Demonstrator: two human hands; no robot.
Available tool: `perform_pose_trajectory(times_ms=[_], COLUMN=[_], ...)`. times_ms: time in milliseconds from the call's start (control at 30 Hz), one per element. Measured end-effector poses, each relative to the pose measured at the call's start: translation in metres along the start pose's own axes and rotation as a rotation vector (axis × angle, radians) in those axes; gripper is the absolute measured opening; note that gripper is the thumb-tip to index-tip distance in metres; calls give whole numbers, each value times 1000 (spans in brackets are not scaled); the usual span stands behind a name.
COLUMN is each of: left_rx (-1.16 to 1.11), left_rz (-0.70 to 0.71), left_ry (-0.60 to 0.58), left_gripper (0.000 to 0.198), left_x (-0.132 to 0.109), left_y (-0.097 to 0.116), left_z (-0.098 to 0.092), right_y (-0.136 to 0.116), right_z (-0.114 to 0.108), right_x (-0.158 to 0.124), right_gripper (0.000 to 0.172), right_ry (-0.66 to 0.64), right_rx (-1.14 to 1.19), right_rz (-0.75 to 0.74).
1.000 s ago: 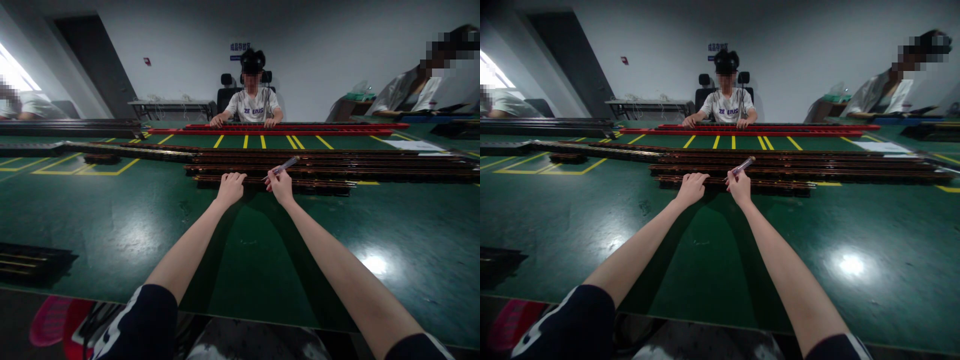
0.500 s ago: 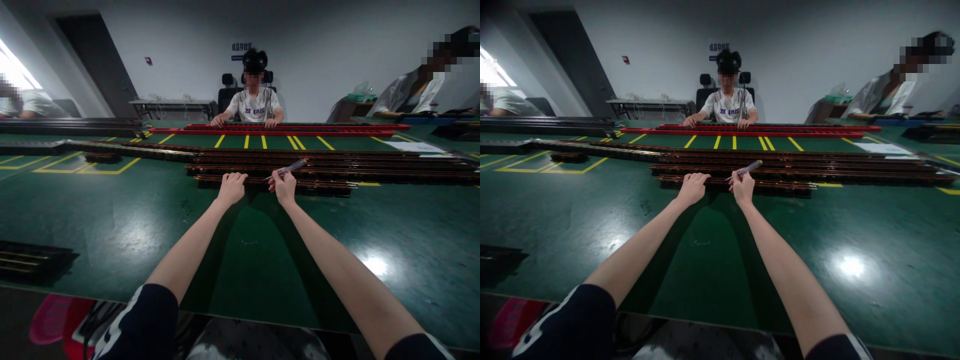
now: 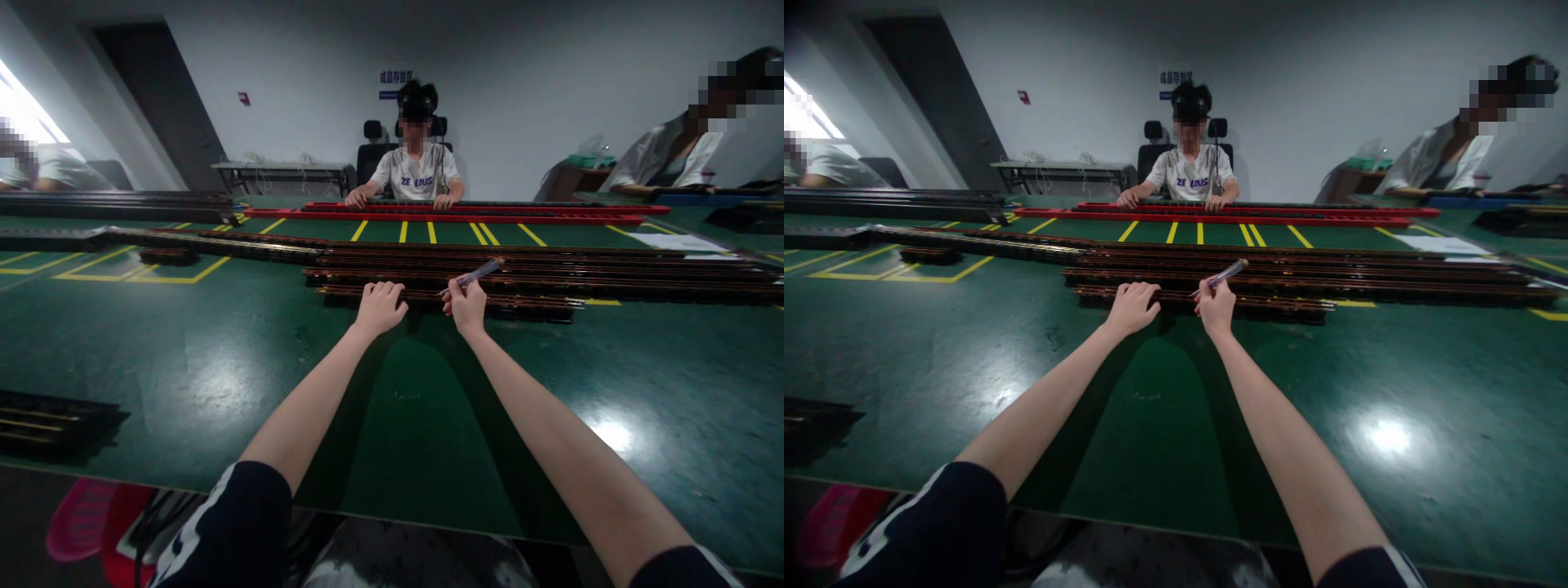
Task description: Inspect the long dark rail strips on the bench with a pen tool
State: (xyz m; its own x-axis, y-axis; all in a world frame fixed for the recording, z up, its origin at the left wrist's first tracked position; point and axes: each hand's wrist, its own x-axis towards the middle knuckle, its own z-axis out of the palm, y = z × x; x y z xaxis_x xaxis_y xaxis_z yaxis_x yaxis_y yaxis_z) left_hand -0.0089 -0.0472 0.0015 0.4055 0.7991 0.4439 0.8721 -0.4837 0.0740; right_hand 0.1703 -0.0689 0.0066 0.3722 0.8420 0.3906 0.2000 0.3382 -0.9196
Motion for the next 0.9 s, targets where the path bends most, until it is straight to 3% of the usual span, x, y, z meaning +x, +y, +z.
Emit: perform_pose_trajectory(times_ms=[400, 633, 900], left_rx=[54, 39, 48], left_rz=[-69, -24, 19], left_ry=[87, 118, 90], left_gripper=[41, 32, 37], left_x=[-1, -2, -3], left_y=[1, 1, 2], left_z=[3, 4, 4], right_y=[-3, -1, -5], right_z=[4, 7, 6], right_x=[-5, -6, -5], right_gripper=[29, 28, 23], right_ry=[-82, -112, -90], right_rx=[0, 13, 23], right_rz=[-63, -66, -35])
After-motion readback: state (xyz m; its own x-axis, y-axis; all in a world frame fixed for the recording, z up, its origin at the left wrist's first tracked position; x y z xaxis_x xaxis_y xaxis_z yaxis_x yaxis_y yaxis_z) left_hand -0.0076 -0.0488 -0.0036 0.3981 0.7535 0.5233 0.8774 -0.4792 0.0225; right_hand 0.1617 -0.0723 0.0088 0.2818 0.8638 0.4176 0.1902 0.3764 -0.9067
